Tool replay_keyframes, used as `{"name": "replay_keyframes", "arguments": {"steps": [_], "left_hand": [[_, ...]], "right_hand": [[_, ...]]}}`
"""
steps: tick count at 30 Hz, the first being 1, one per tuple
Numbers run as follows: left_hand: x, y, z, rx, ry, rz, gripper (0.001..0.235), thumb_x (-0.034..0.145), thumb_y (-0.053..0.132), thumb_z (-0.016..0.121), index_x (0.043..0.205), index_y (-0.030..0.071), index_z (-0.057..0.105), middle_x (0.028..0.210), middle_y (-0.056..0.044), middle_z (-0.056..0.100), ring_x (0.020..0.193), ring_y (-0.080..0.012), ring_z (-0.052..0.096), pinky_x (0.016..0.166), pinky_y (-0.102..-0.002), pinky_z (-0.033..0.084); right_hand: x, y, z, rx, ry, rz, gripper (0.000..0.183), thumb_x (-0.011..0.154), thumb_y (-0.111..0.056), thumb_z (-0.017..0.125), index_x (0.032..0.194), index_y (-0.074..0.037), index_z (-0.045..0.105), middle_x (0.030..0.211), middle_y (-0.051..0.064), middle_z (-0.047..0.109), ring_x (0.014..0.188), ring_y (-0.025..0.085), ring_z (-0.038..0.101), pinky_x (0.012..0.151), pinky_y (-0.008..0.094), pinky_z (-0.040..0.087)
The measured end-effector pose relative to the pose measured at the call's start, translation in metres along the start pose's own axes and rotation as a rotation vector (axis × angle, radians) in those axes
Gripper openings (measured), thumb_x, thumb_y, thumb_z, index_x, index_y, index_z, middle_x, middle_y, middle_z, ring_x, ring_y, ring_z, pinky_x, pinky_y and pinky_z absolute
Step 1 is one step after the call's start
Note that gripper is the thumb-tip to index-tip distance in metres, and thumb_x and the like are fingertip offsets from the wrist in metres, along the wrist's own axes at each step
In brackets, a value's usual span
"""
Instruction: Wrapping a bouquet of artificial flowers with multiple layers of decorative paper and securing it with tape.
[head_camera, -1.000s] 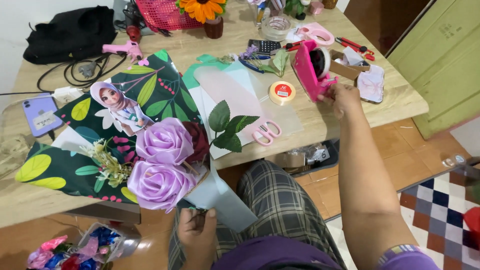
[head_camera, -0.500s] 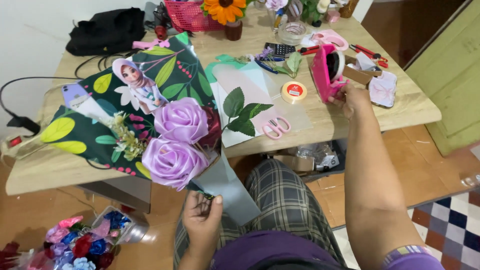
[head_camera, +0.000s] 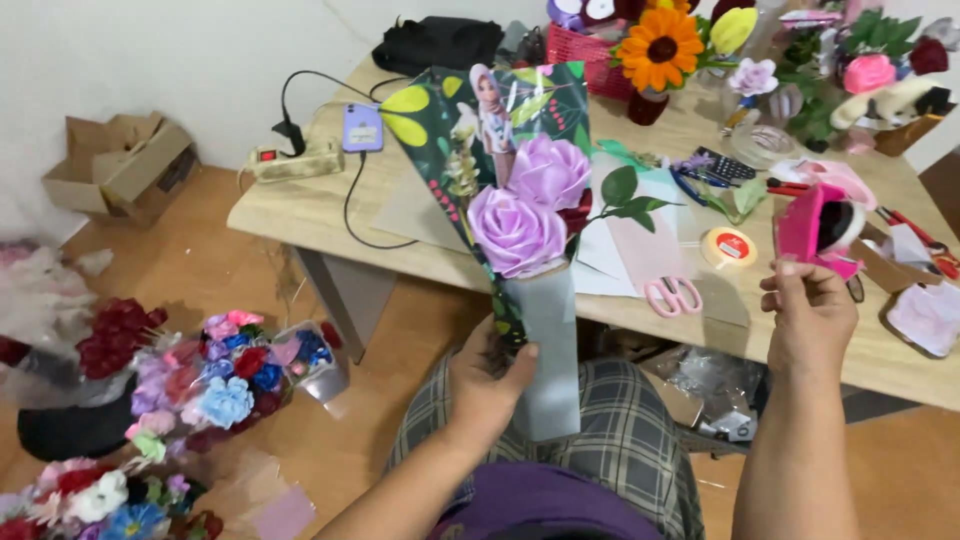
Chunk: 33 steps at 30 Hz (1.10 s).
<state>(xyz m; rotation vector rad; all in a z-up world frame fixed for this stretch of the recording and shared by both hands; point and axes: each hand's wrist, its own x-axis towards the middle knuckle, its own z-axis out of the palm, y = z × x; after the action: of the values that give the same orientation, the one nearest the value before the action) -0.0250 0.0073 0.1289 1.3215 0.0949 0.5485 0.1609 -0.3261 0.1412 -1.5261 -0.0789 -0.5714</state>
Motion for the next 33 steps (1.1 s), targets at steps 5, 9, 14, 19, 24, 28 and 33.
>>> {"name": "replay_keyframes", "arguments": {"steps": [5, 9, 14, 19, 24, 28, 33], "left_hand": [[-0.008, -0.001, 0.008, -0.007, -0.013, -0.060, 0.052, 0.086, 0.018, 0.077, 0.135, 0.005, 0.064, 0.108, -0.004, 0.076, 0.095, -0.0121, 0.070, 0.081, -0.026, 0.058], [-0.011, 0.008, 0.012, 0.035, -0.040, 0.029, 0.045, 0.088, 0.018, 0.076, 0.130, 0.007, 0.066, 0.107, -0.001, 0.075, 0.095, -0.0096, 0.069, 0.082, -0.024, 0.057], [-0.011, 0.001, 0.012, 0.104, 0.023, 0.154, 0.057, 0.082, 0.011, 0.084, 0.133, -0.004, 0.063, 0.114, -0.022, 0.075, 0.113, -0.0307, 0.071, 0.093, -0.041, 0.059], [-0.012, 0.007, 0.012, 0.201, 0.037, 0.165, 0.059, 0.083, 0.019, 0.084, 0.133, -0.003, 0.063, 0.112, -0.022, 0.076, 0.112, -0.0321, 0.072, 0.090, -0.042, 0.059], [-0.015, -0.005, 0.005, 0.218, 0.045, 0.240, 0.063, 0.077, 0.016, 0.088, 0.133, -0.001, 0.064, 0.109, -0.022, 0.076, 0.107, -0.0328, 0.073, 0.087, -0.040, 0.060], [-0.015, -0.002, 0.007, 0.244, 0.056, 0.240, 0.064, 0.075, 0.013, 0.087, 0.133, 0.000, 0.064, 0.109, -0.021, 0.076, 0.107, -0.0320, 0.073, 0.086, -0.039, 0.060], [-0.015, -0.004, 0.003, 0.276, 0.076, 0.289, 0.060, 0.079, 0.016, 0.085, 0.133, -0.001, 0.064, 0.108, -0.022, 0.076, 0.102, -0.0365, 0.075, 0.080, -0.042, 0.062]], "right_hand": [[-0.071, -0.083, 0.035, -0.081, -0.524, -0.172, 0.007, 0.105, -0.008, 0.065, 0.110, -0.007, 0.061, 0.095, 0.007, 0.068, 0.073, 0.009, 0.059, 0.066, 0.020, 0.051], [-0.123, -0.154, 0.080, -0.284, -0.889, -0.474, 0.008, 0.098, -0.005, 0.059, 0.100, -0.002, 0.067, 0.096, 0.009, 0.078, 0.088, 0.017, 0.077, 0.083, 0.027, 0.061], [-0.163, -0.170, 0.117, -0.358, -0.796, -0.454, 0.017, 0.088, -0.001, 0.072, 0.104, -0.004, 0.076, 0.071, 0.012, 0.074, 0.057, 0.025, 0.071, 0.054, 0.034, 0.057], [-0.172, -0.154, 0.126, -0.517, -0.746, -0.426, 0.030, 0.092, -0.012, 0.072, 0.118, -0.004, 0.059, 0.069, 0.009, 0.073, 0.054, 0.024, 0.066, 0.050, 0.037, 0.054], [-0.171, -0.149, 0.129, -0.497, -0.789, -0.544, 0.022, 0.094, -0.016, 0.071, 0.107, -0.007, 0.055, 0.065, 0.007, 0.073, 0.053, 0.026, 0.067, 0.045, 0.036, 0.052], [-0.174, -0.143, 0.131, -0.518, -0.737, -0.660, 0.025, 0.091, -0.015, 0.075, 0.107, -0.008, 0.057, 0.066, 0.003, 0.073, 0.052, 0.024, 0.067, 0.044, 0.032, 0.053], [-0.173, -0.148, 0.130, -0.513, -0.725, -0.666, 0.023, 0.094, -0.014, 0.073, 0.106, -0.005, 0.055, 0.068, 0.007, 0.074, 0.051, 0.026, 0.067, 0.041, 0.035, 0.052]]}}
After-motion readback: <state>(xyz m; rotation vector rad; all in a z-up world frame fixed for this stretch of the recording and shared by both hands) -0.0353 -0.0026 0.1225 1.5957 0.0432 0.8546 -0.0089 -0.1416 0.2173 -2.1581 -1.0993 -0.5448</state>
